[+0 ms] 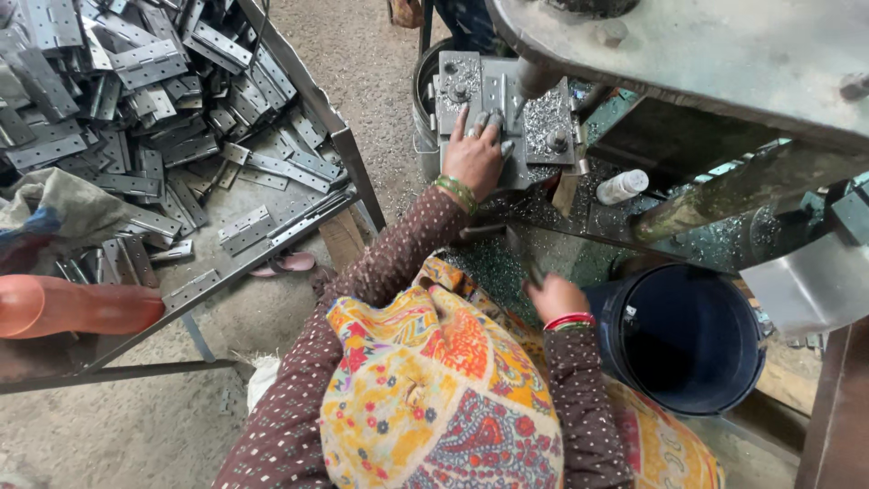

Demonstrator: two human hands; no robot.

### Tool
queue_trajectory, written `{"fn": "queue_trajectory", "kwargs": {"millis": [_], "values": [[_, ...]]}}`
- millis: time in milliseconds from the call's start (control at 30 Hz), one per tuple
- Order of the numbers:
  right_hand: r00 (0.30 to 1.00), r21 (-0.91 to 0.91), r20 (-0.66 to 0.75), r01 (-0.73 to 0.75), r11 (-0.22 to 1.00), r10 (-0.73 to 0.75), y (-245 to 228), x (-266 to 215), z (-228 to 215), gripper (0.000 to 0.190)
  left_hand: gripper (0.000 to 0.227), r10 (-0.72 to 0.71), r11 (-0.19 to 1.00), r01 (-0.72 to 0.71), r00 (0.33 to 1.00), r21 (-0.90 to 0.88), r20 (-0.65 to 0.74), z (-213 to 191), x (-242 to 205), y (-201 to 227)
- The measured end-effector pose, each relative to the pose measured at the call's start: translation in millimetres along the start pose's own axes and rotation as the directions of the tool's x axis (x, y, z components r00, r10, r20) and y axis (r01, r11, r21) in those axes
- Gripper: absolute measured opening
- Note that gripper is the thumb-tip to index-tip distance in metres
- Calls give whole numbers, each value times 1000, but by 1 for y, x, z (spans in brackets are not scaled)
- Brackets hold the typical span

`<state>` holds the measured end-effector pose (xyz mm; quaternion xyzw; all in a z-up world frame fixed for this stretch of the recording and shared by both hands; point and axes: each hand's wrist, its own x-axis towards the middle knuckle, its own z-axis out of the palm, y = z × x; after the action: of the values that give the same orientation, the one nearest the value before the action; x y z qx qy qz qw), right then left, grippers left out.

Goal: The person repeatedly picks metal hinge pieces from a nearby table, places each piece into a jig on a manual punching machine, and operates the lever to punch the piece. The processed pieces are then removed and placed back onto the table.

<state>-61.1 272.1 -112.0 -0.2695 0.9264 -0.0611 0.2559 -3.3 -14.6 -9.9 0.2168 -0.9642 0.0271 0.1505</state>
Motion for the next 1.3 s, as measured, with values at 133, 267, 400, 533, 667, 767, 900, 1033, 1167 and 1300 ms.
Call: {"fn": "queue_trajectory", "kwargs": {"millis": [133, 267, 400, 533, 667, 767, 900, 1033, 1167, 1300], "values": [[987, -90, -130, 84, 992, -95, 8, 2, 9, 52, 32, -27, 999, 34, 987, -42, 158, 3, 17, -3], [943, -15, -299, 151, 988, -149, 18, 13, 66, 49, 32, 5, 1000, -6, 994, 12, 109, -6, 19, -7], [926, -32, -308, 219, 975, -218, 42, 17, 93, 52, 22, 28, 986, -24, 999, -166, 19, -19, -6, -2], [991, -24, -100, 86, 996, -88, 28, 15, 61, 65, 32, 27, 928, -133, 956, -349, -292, -31, -65, -13], [1000, -106, -18, 15, 994, -17, 16, -3, 12, 68, 35, -170, 922, -77, 800, -380, -576, -6, -145, -54], [994, -92, 23, 112, 989, -110, 7, -10, -12, 63, 35, -386, 922, 371, 863, -110, -325, 24, -197, -137], [995, -137, -18, 99, 986, -103, -3, -12, -20, 61, 27, -962, 140, 885, 227, -443, 150, 56, -278, -254], [994, -147, -41, 99, 984, -106, -2, -19, -19, 63, 29, -702, 712, 700, 710, 55, 56, 82, -348, -318], [998, -162, -25, 61, 985, -65, -9, -20, -22, 62, 23, -787, 608, 726, 605, 320, 124, 110, -366, -327], [999, -173, -12, 50, 984, -53, -14, -20, -26, 62, 18, -888, 445, 816, 456, 368, 62, 118, -349, -329]]}}
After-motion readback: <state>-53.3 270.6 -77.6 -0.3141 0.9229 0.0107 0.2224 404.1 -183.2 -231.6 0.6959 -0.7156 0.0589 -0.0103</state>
